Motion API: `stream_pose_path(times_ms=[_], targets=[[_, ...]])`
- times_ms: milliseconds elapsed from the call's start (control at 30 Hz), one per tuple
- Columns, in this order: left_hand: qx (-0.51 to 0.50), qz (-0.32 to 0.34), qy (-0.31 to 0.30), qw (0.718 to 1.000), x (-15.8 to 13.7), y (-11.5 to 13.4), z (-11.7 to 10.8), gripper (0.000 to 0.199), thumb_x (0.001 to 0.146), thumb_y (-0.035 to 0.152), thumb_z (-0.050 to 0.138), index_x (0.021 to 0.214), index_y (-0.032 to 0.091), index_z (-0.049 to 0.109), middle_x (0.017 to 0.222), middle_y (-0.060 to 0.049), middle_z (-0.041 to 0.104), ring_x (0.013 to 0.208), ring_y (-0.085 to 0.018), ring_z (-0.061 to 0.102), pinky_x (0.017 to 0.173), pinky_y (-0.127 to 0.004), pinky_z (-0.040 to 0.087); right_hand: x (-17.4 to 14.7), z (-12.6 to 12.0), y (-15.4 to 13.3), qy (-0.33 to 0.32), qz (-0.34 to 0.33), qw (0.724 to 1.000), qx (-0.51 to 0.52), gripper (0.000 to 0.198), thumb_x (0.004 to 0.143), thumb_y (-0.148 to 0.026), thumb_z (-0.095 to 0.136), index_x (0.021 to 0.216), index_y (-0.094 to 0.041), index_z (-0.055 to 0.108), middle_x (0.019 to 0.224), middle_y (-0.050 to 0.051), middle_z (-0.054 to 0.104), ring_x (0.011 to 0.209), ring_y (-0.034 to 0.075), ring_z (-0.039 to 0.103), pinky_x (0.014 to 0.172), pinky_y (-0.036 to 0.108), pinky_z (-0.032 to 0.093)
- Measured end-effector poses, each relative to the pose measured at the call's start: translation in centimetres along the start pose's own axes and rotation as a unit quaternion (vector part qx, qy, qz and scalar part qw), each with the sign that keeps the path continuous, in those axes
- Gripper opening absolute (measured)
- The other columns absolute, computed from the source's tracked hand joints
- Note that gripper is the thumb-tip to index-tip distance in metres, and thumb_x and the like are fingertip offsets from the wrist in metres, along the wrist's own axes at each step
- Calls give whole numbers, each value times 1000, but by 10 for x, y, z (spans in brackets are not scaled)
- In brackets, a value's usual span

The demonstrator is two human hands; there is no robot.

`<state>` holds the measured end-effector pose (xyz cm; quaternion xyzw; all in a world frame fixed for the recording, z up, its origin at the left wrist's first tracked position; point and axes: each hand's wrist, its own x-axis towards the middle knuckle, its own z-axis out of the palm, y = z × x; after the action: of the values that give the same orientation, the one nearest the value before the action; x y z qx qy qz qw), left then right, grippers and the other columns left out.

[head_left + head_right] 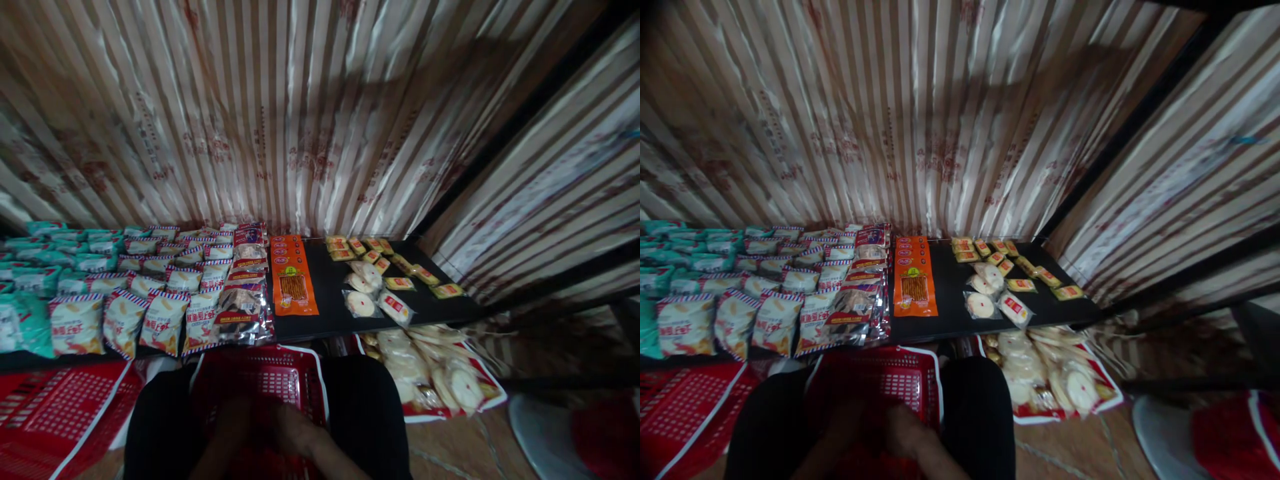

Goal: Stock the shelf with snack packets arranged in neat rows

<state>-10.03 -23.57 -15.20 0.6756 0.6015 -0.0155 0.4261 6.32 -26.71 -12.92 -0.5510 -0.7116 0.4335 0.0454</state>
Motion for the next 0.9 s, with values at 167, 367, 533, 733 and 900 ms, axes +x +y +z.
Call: stream_pose_path(times_ms=[167,367,533,733,900], targets=[[-7,36,72,997,-14,15,-31,55,64,33,60,117,19,57,133,-10,51,127,-29,40,106,-39,29,-50,-56,4,16,15,997,75,16,81,-19,41,72,-17,55,66,0,52,60,11,44,56,22,35],[-234,19,76,969,-50,60,-23,79,69,37,58,138,13,27,136,-15,47,125,-26,45,104,-35,33,-108,-96,5,17,-7,956,293,36,85,-50,44,76,-17,52,69,-2,47,63,10,40,60,23,33],[-290,4,119,950,-66,99,-23,77,70,32,61,138,16,30,133,-13,51,124,-27,45,104,-37,34,-135,-100,16,79,18,914,397,44,78,-62,51,78,-17,53,66,-3,46,59,10,39,57,22,30],[-338,24,147,929,-61,119,-21,73,70,31,61,135,13,31,136,-15,46,123,-26,46,104,-37,35,-153,-105,27,164,33,870,465,44,70,-61,61,75,-18,55,65,-3,50,58,10,42,56,23,32],[-538,30,116,834,-56,141,-13,79,72,28,60,137,13,18,122,-17,57,104,-23,61,87,-35,50,-148,-101,30,206,28,822,531,39,70,-56,65,75,-18,55,66,-3,54,59,10,46,58,23,35]])
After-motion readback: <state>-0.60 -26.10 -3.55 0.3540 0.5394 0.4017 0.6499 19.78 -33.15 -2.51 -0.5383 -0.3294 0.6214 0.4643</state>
